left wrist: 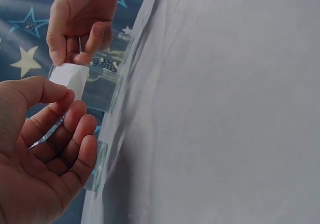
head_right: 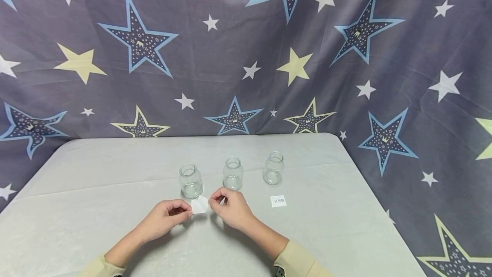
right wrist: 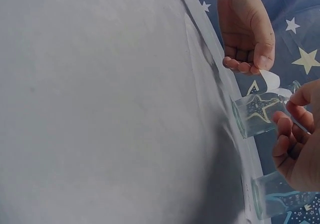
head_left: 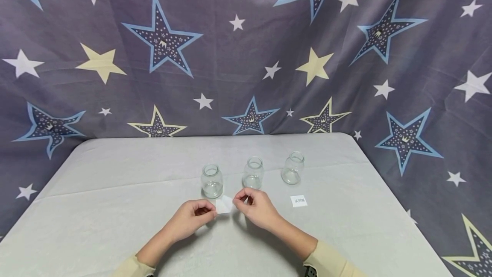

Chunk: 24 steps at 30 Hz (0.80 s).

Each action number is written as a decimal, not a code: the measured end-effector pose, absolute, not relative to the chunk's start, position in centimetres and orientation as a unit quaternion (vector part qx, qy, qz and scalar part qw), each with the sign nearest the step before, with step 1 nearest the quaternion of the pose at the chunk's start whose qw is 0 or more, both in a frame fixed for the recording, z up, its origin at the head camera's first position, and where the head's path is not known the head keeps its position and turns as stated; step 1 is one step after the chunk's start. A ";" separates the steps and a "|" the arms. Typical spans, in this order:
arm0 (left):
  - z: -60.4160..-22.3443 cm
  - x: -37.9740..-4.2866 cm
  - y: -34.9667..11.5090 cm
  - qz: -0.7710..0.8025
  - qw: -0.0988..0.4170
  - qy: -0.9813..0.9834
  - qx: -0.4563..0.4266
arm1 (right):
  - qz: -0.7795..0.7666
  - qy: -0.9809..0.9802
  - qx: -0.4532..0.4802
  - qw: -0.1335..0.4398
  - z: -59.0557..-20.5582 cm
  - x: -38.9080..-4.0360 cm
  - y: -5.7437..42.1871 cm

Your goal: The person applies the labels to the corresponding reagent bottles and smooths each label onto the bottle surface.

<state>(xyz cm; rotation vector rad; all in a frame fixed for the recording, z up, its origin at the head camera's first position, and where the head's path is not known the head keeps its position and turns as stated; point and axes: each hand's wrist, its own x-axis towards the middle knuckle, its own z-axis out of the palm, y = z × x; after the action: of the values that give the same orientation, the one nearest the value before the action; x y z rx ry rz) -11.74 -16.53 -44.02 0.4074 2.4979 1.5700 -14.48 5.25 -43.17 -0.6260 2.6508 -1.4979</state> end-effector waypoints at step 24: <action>-44.0 -11.7 -16.7 0.512 0.085 0.847 0.118 | -0.505 0.845 -0.173 0.006 -42.9 -14.8 5.8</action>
<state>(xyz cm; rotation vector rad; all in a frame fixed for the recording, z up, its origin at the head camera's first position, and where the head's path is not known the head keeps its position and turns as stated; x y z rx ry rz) -11.66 -16.65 -44.02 0.3523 2.5249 1.5252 -14.76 5.84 -42.94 -0.5415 2.6453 -1.5815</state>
